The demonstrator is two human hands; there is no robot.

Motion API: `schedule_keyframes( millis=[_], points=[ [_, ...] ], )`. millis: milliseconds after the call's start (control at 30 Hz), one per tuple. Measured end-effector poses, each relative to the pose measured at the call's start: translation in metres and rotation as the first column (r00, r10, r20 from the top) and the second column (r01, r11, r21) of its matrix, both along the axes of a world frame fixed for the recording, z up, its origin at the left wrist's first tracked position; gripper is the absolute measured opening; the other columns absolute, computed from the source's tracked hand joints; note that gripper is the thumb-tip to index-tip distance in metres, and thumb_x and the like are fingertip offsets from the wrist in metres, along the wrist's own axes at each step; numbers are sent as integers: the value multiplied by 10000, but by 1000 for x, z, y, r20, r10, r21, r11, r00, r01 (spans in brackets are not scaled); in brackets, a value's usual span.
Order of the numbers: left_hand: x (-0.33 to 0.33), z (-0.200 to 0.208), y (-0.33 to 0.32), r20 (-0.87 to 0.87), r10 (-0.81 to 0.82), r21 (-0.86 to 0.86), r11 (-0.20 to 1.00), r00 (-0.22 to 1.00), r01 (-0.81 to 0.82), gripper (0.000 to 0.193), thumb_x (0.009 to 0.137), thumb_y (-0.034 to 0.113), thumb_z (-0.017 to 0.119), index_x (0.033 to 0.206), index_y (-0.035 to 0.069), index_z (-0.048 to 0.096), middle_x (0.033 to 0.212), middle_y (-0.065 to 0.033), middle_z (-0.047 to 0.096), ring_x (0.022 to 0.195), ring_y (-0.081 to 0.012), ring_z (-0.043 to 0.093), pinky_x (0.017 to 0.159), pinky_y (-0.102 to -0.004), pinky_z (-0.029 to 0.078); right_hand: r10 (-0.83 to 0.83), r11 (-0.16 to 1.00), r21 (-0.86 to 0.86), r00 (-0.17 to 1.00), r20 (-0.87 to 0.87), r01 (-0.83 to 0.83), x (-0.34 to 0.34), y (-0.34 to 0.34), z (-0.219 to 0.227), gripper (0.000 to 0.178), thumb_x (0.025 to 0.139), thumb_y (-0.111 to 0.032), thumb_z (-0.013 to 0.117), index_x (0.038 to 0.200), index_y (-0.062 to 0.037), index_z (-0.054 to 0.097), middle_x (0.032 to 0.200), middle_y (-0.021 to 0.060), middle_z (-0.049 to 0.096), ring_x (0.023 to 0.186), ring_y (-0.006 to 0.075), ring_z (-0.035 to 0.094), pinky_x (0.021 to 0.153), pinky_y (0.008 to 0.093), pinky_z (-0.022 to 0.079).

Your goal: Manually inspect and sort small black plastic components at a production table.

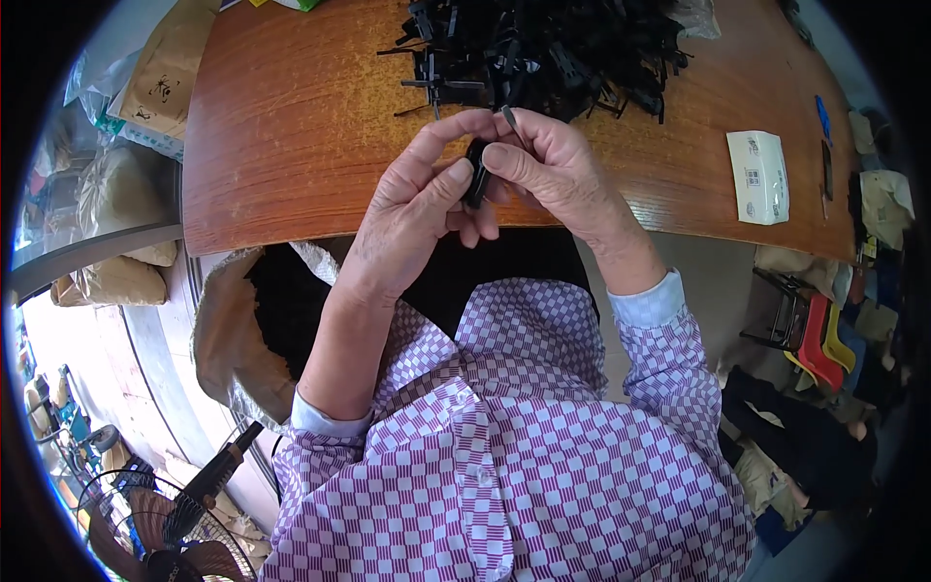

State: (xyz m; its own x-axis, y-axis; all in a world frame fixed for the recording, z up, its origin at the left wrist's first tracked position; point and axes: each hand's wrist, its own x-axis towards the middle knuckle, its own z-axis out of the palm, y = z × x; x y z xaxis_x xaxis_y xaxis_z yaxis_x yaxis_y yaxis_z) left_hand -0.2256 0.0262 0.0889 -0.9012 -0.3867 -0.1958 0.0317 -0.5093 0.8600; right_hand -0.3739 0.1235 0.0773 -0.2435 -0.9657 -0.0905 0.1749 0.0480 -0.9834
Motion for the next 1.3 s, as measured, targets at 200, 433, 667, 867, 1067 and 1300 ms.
schedule_keyframes(
  millis=[200,433,667,867,1067,1300],
  points=[
    [6,-6,-2,124,16,-573,817,992,58,417,935,28,481,1344,44,400,992,-81,606,915,-132,615,768,-228,508,-70,998,-20,965,-253,67,9,-3,-8,284,904,-246,604,1075,-19,582,763,-25,572,706,34,541,607,177,461],
    [4,-21,0,-18,227,-551,811,974,-199,382,901,-28,509,1276,36,471,809,-49,579,734,-95,554,674,-239,478,-186,978,100,983,-5,185,41,1,5,424,988,-360,414,1243,-31,493,635,-45,453,499,23,384,415,182,250],
    [1,-15,5,26,187,-567,812,982,-140,387,933,-24,453,1316,37,453,1033,-54,587,954,-95,546,846,-230,466,-198,979,49,979,50,196,43,0,0,369,998,-285,407,1257,-28,458,628,-54,428,484,14,358,399,173,246],
    [-7,-18,13,-44,272,-729,650,961,-217,371,887,-35,513,1251,40,516,952,-115,641,843,-163,644,713,-265,520,-218,973,-57,974,64,222,42,3,-8,354,999,-244,407,1282,-33,427,614,-53,422,471,14,354,388,168,257],
    [-16,-11,20,-5,290,-930,351,957,-111,379,860,-44,533,1228,48,533,978,-132,643,838,-219,665,701,-279,536,-255,967,14,961,109,255,36,14,-12,372,979,-255,461,1277,-32,441,618,-52,432,479,25,383,397,182,296],
    [-11,-17,18,105,164,-358,926,981,-116,373,922,13,480,1289,77,465,932,-93,622,842,-201,653,732,-265,536,-170,924,-2,406,-898,381,-12,36,-16,257,872,-246,619,1043,-61,565,719,60,644,556,161,618,479,289,467]
  ],
)
